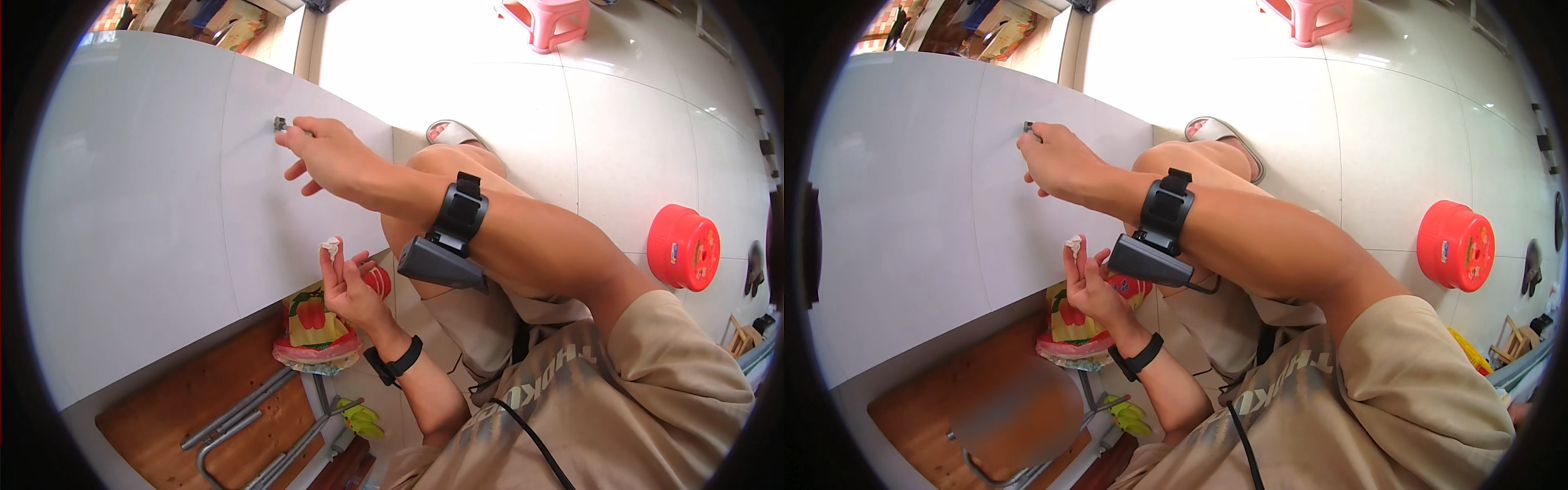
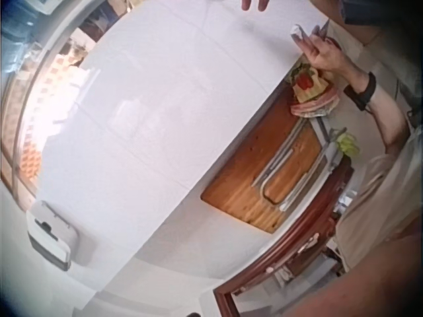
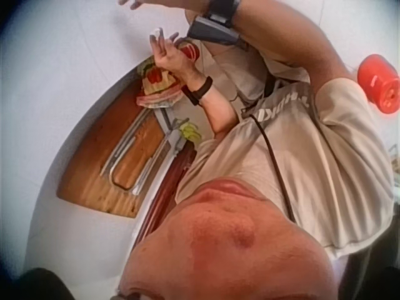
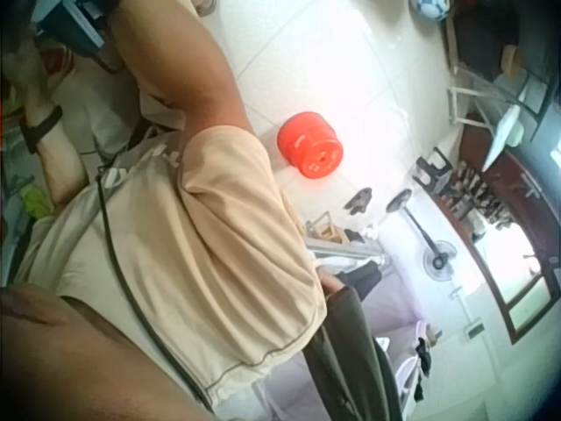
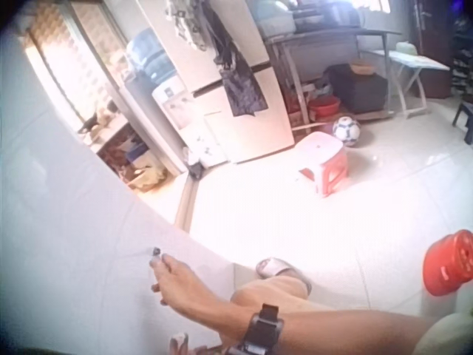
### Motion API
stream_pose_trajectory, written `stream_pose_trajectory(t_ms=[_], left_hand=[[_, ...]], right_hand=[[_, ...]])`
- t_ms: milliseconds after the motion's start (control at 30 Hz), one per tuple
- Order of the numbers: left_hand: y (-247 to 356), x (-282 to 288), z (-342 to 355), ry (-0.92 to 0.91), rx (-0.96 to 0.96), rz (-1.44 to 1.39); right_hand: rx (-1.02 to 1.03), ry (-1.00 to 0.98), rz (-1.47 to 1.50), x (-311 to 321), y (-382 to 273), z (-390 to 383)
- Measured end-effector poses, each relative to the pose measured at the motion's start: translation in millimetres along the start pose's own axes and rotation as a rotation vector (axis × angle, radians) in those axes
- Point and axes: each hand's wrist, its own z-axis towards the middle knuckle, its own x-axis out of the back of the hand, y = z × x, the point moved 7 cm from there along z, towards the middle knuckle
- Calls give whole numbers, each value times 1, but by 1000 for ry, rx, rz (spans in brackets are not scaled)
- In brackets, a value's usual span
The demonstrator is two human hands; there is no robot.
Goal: The recorder is using a specialized metal tool and a small piece of white filler material to repair or clean a mark on a white cabinet door.
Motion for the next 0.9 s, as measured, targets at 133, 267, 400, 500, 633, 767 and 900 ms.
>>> stream_pose_trajectory(t_ms=[133, 267, 400, 500, 633, 767, 900], left_hand=[[6, 5, 9, 5, -22, 34], [25, -5, 41, -20, -79, 16], [47, -17, 86, -32, -69, 80], [65, -32, 113, -68, -58, 210], [60, -71, 145, -166, -58, 205], [51, -99, 169, -223, -67, 263], [48, -119, 196, -239, -77, 272]], right_hand=[[-76, -36, -51, 5, 4, -1], [-19, -14, 57, 12, -5, 6], [-53, -5, 50, 11, 5, 9], [-171, 38, 94, 19, 17, 3], [-125, 136, 60, 47, 2, -5], [7, 371, 252, 69, -14, -11], [-47, 314, 328, 70, -13, -13]])
